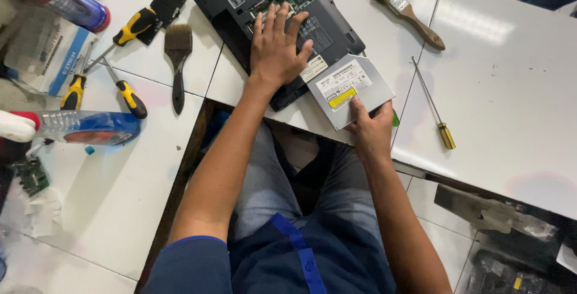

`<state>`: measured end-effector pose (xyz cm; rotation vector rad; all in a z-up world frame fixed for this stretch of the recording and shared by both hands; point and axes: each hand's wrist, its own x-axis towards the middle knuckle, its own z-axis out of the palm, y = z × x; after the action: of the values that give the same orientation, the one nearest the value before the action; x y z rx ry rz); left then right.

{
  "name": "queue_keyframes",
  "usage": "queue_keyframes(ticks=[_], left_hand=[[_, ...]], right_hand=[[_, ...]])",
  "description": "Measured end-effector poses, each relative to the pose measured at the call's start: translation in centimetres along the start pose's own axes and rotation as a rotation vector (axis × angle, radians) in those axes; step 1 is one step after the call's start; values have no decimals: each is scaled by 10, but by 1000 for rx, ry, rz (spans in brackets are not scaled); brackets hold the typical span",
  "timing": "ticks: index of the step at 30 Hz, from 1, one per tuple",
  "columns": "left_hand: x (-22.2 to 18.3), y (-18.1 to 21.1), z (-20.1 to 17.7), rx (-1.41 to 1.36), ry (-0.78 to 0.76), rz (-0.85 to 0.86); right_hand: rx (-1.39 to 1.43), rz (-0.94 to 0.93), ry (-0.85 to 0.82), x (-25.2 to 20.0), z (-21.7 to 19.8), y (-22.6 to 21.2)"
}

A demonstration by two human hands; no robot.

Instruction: The person removes the optical drive from a laptop using a screwdriver, then inserts a new drive into the bay and secures it with screws. The task involves unscrewing the drive, sliding it out, and screwing the replacement into place.

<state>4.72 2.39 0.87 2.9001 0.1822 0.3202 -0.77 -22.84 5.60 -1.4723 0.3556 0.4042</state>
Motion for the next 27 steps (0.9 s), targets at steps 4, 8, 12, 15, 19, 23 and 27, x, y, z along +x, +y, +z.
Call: queue_keyframes(ticks=[4,8,12,15,19,23,27], left_hand=[[6,-6,-2,-8,-21,48],[9,-11,-1,1,2,73],[11,-12,1,0,-2,96],[10,-15,3,3,36,115],[11,-15,3,-10,35,115],[11,-16,4,4,62,129],[11,-15,3,-9,42,111]], right_hand=[[68,-33,16,-2,2,9],[86,-9,35,-13,-3,9],[94,-27,9,-21,-8,13],[102,-80,17,-23,-10,15],[71,-87,-18,-30,-8,6],[77,-98,-22,-27,-4,7],[31,-137,-38,-27,-2,3]])
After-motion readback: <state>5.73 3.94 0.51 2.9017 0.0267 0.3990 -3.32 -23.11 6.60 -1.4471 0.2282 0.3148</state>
